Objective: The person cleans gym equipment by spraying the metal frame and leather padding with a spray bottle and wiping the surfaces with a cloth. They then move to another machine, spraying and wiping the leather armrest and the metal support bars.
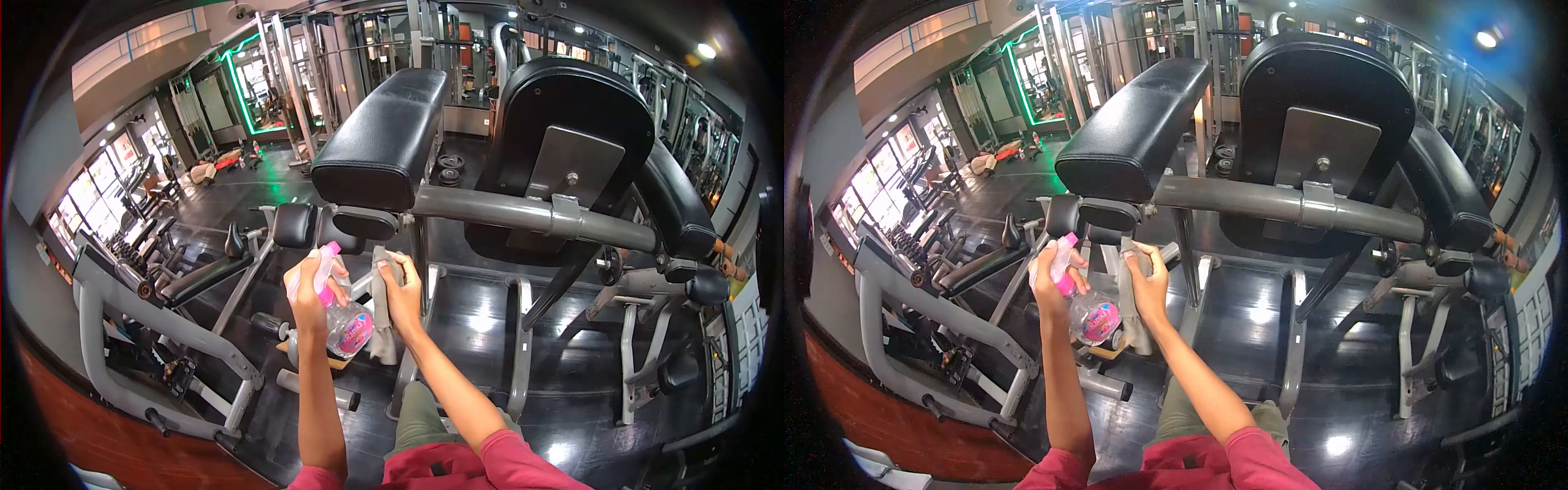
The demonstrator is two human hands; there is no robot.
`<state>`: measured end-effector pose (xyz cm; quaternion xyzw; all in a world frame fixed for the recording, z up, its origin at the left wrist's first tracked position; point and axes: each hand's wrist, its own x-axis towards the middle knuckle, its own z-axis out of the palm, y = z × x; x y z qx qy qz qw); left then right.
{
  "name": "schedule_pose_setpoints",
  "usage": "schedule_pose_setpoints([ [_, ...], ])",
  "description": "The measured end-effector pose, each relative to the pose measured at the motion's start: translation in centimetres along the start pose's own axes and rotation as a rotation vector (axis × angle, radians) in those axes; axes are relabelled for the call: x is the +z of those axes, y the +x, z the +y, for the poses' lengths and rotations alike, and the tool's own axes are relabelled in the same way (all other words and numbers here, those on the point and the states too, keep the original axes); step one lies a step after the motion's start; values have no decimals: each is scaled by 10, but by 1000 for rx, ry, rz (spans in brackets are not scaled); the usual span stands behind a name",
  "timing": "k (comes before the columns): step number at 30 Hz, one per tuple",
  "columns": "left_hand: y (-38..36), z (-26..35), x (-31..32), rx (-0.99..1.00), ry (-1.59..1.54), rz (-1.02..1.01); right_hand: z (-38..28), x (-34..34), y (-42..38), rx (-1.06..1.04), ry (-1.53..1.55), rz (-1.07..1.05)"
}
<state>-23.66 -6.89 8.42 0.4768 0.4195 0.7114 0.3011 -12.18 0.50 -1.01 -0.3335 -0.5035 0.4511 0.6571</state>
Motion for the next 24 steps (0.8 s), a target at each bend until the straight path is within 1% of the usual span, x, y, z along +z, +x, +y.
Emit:
schedule_pose_setpoints([
  [1,-1,0,-4,-2,-16,5,-2,4,-1,1,4,-2],
  [3,-2,1,-11,-1,-29,17,-10,12,-4,157,373,102],
  [4,-3,2,-15,6,-37,19,-15,17,-5,211,453,66],
  [5,-3,2,-19,10,-44,20,-20,21,-7,214,454,65],
  [7,-3,5,-24,22,-44,15,-34,32,-9,396,638,-61],
  [9,-4,12,-23,21,-22,117,-37,48,-4,388,646,-64],
  [11,-5,12,-28,33,-24,128,-30,60,5,474,832,-114],
  [12,-6,14,-30,38,-22,134,-20,63,12,529,909,-219],
  [13,-6,15,-31,44,-21,139,-14,66,19,529,908,-223],
  [15,-6,16,-34,46,-18,142,-10,71,30,697,1077,-371],
  [16,-6,17,-36,44,-14,142,-11,67,30,707,1121,-403],
  [19,-5,14,-37,44,-32,165,-13,42,25,762,1069,-356],
  [20,-4,13,-37,45,-34,166,-13,34,20,716,1057,-360],
  [23,-5,10,-36,23,-42,161,-26,6,10,705,1065,-309],
  [24,-4,10,-34,21,-33,142,-31,-4,5,650,1031,-312],
])
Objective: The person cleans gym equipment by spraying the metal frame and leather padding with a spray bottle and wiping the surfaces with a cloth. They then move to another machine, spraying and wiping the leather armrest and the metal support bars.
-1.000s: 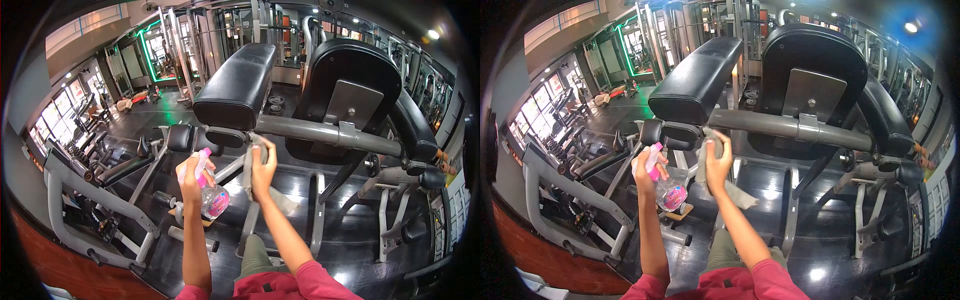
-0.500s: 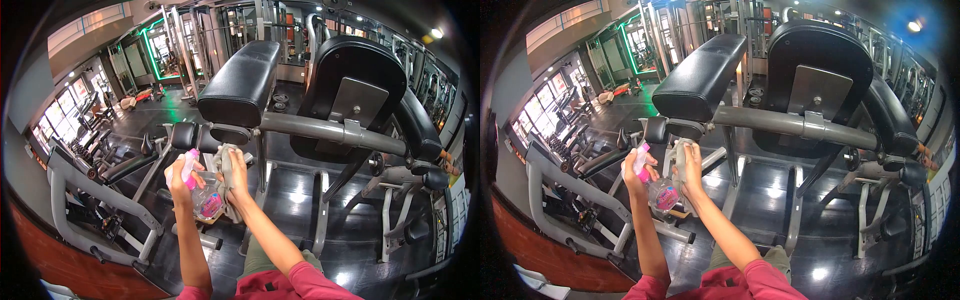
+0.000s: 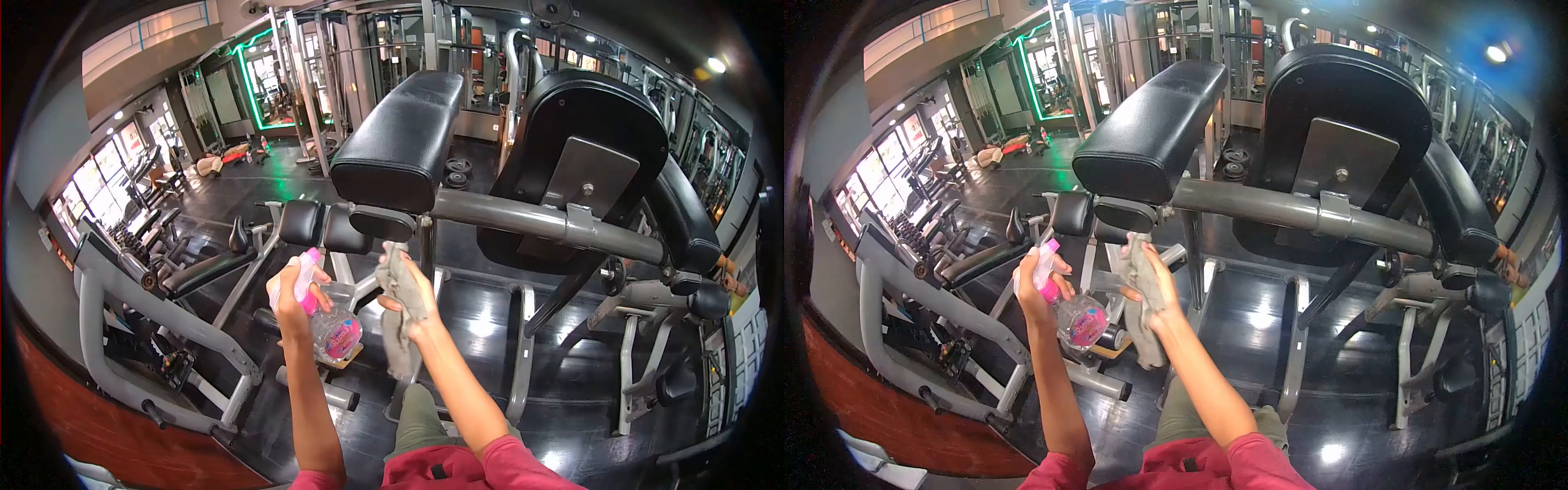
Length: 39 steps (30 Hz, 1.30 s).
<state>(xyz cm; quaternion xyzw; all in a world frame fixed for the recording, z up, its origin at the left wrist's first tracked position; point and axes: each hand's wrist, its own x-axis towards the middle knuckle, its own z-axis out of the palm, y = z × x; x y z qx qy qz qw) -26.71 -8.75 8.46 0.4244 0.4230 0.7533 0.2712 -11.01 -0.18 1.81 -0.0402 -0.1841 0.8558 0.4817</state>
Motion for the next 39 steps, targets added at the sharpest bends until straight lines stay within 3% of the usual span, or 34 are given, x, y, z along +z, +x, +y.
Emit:
schedule_pose_setpoints([
  [4,4,-3,10,-9,-8,-93,-25,17,-39,-178,-484,134],
  [8,17,-4,36,60,-33,-178,-43,30,-47,-664,-950,232],
  [9,19,-2,44,61,-35,-180,-50,45,-50,-864,-1127,227],
  [11,24,1,58,76,22,-206,-70,47,-44,-1008,-1319,174],
  [12,29,-2,62,94,13,-216,-79,58,-43,-1184,-1438,117],
  [15,37,1,72,90,8,-262,-97,71,-36,-1389,-1607,19],
  [19,39,1,74,95,-106,-208,-108,90,-17,-1514,-1873,-67],
  [22,37,6,71,97,-62,-225,-105,89,-1,-1520,-2042,-34],
  [25,36,5,62,66,-60,-225,-106,79,0,-1485,-2236,-171],
  [28,33,4,53,69,-44,-215,-108,72,-9,-1351,-2284,-168],
  [33,30,5,48,63,-59,-200,-114,105,-3,-1543,-2145,-69],
  [39,28,10,43,89,-15,-164,-89,85,6,-1442,-2411,-254],
])
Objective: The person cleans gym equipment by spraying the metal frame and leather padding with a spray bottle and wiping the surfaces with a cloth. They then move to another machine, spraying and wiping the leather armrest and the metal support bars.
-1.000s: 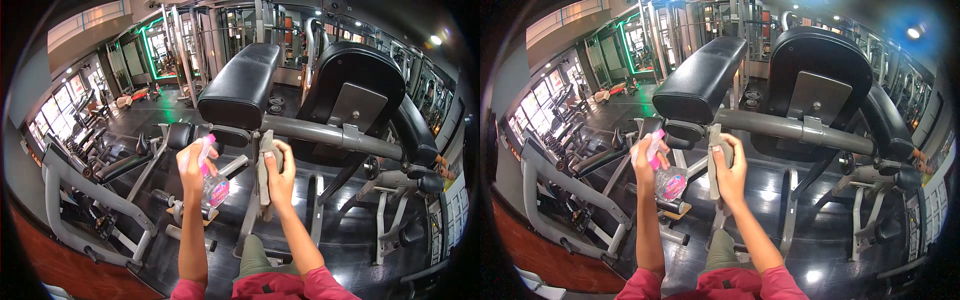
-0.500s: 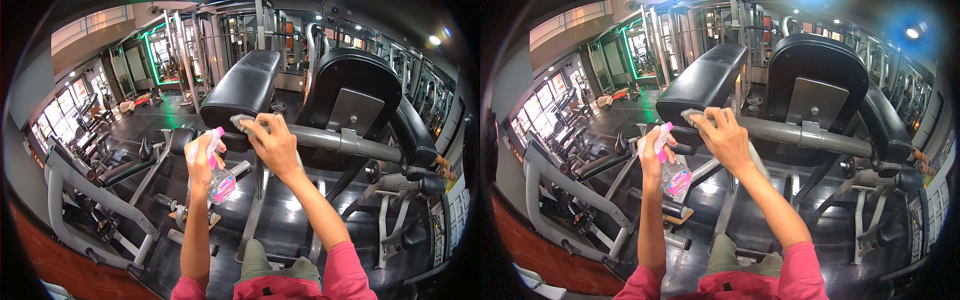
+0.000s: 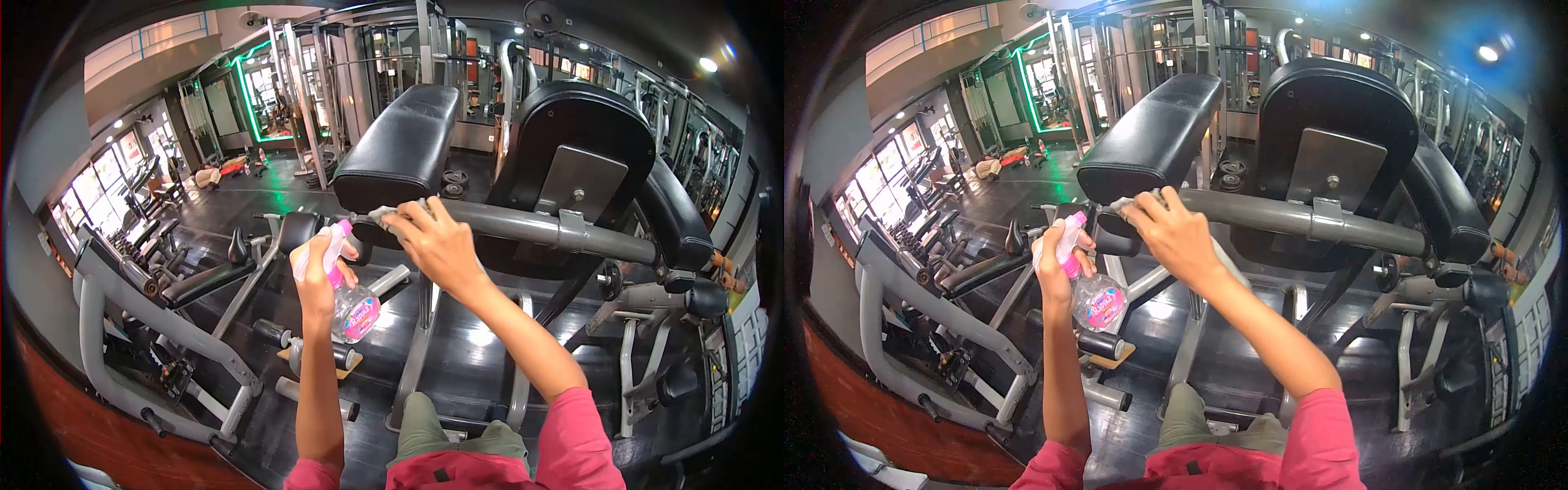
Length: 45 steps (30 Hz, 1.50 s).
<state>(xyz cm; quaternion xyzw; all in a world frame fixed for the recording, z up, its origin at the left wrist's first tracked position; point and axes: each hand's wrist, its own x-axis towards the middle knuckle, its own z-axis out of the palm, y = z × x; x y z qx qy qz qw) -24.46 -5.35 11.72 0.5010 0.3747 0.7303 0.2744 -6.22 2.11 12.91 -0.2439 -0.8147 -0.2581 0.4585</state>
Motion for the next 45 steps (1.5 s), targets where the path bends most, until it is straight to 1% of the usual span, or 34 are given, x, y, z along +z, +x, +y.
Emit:
schedule_pose_setpoints([
  [2,-2,3,-6,3,3,-4,8,-8,5,-26,18,-44],
  [4,-2,4,-11,-3,6,-14,11,-15,20,-24,-21,16],
  [5,-2,3,-12,-1,0,2,10,-16,28,-17,-43,84],
  [8,-2,4,-12,-3,-7,18,5,-6,38,-72,-62,121],
  [12,-4,2,-12,-10,-16,-1,-7,7,25,-199,-182,-129],
  [14,-3,-1,-15,-5,-17,-15,-1,2,32,-187,-159,-157],
  [16,-4,-1,-17,-16,-7,-14,3,-10,50,-184,-129,-137],
  [17,-4,-1,-18,-18,-8,-14,3,-13,58,-147,-88,-110],
  [18,-4,-1,-18,-19,-11,0,2,-8,60,-147,-89,-113],
  [20,-4,-1,-18,-20,-17,14,-1,5,60,-220,-132,45],
  [22,-3,0,-18,-5,-13,17,-6,15,55,-249,-121,47],
  [24,-2,-2,-19,-7,-18,8,-10,22,49,-293,-172,-74],
  [25,-3,-3,-20,-14,-24,-2,-13,25,47,-320,-148,-128],
  [26,-4,-3,-20,-17,-25,0,-11,27,46,-320,-146,-131],
  [28,-4,-2,-18,-18,-23,37,-9,17,61,-322,-177,-212],
  [30,-5,-2,-20,-20,-26,22,-4,14,73,-325,-143,-175],
  [32,-5,-4,-21,-16,-35,11,-6,15,81,-304,-110,-17],
  [33,-5,-4,-20,-20,-37,19,-9,18,80,-301,-132,-2],
  [36,-4,-5,-22,-23,-41,21,-14,31,65,-315,-134,-18],
  [38,-6,-4,-24,-26,-39,20,-17,41,53,-352,-191,-158],
  [40,-6,-3,-25,-3,-40,43,-16,33,61,-345,-196,-203],
  [42,-8,-1,-30,0,-46,37,-10,22,73,-310,-128,-108],
  [43,-9,0,-32,1,-57,34,-8,20,78,-258,-95,-54],
  [45,-10,-1,-33,-4,-58,44,-12,22,74,-255,-115,-22],
])
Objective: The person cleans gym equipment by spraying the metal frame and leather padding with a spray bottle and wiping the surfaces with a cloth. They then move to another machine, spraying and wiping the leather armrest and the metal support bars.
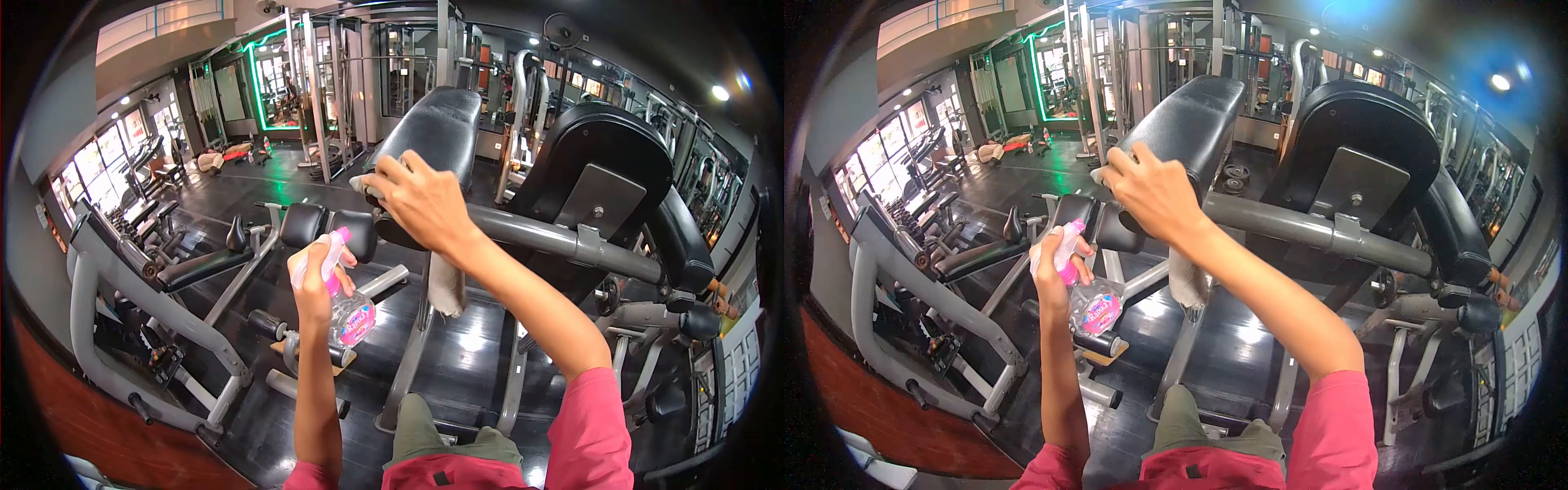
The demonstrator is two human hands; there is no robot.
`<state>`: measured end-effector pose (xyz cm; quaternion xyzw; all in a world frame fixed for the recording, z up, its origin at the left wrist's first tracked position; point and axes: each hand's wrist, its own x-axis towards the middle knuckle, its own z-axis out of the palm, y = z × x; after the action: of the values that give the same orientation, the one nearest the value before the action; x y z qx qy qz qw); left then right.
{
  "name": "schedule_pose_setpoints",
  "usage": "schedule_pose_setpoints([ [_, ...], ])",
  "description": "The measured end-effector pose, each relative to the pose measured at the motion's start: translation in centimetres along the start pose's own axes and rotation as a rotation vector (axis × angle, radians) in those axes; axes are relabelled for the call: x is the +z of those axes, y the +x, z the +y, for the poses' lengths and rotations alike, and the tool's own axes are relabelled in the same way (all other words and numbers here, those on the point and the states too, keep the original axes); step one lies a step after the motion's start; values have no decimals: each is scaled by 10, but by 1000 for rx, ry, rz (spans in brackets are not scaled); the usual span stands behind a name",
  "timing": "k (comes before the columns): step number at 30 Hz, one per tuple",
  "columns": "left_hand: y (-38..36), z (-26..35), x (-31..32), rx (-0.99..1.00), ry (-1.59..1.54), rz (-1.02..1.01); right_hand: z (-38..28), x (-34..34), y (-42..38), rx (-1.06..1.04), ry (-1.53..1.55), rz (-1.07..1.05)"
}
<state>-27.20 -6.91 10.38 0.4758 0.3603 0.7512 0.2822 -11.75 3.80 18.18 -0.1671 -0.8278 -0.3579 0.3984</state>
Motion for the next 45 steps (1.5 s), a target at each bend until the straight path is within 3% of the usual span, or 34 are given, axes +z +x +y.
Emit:
schedule_pose_setpoints([
  [3,0,-1,0,-11,-6,7,-11,2,-13,24,-8,5],
  [6,-2,0,-4,-14,-7,1,-11,-6,-25,56,-6,-243],
  [10,-1,1,-5,-22,63,-18,7,-30,-9,117,96,-165],
  [15,1,0,0,-14,39,-19,0,-11,-21,59,10,-4],
  [19,-4,-3,2,-36,-36,-44,-6,-10,-39,80,0,-62],
  [23,-19,-8,11,-51,-59,-68,-2,-36,-49,183,26,-264],
  [27,-36,-21,29,-75,-159,-105,10,-68,-68,330,82,-287],
  [31,-48,-21,60,-123,-167,-179,33,-102,-107,467,112,-127],
  [37,-71,-14,125,-167,-178,-398,41,-166,-200,821,451,-93],
  [39,-88,-19,164,-234,-183,-546,46,-196,-257,916,677,-95],
  [45,-133,-47,245,-411,-206,-711,40,-263,-350,1224,906,-198],
])
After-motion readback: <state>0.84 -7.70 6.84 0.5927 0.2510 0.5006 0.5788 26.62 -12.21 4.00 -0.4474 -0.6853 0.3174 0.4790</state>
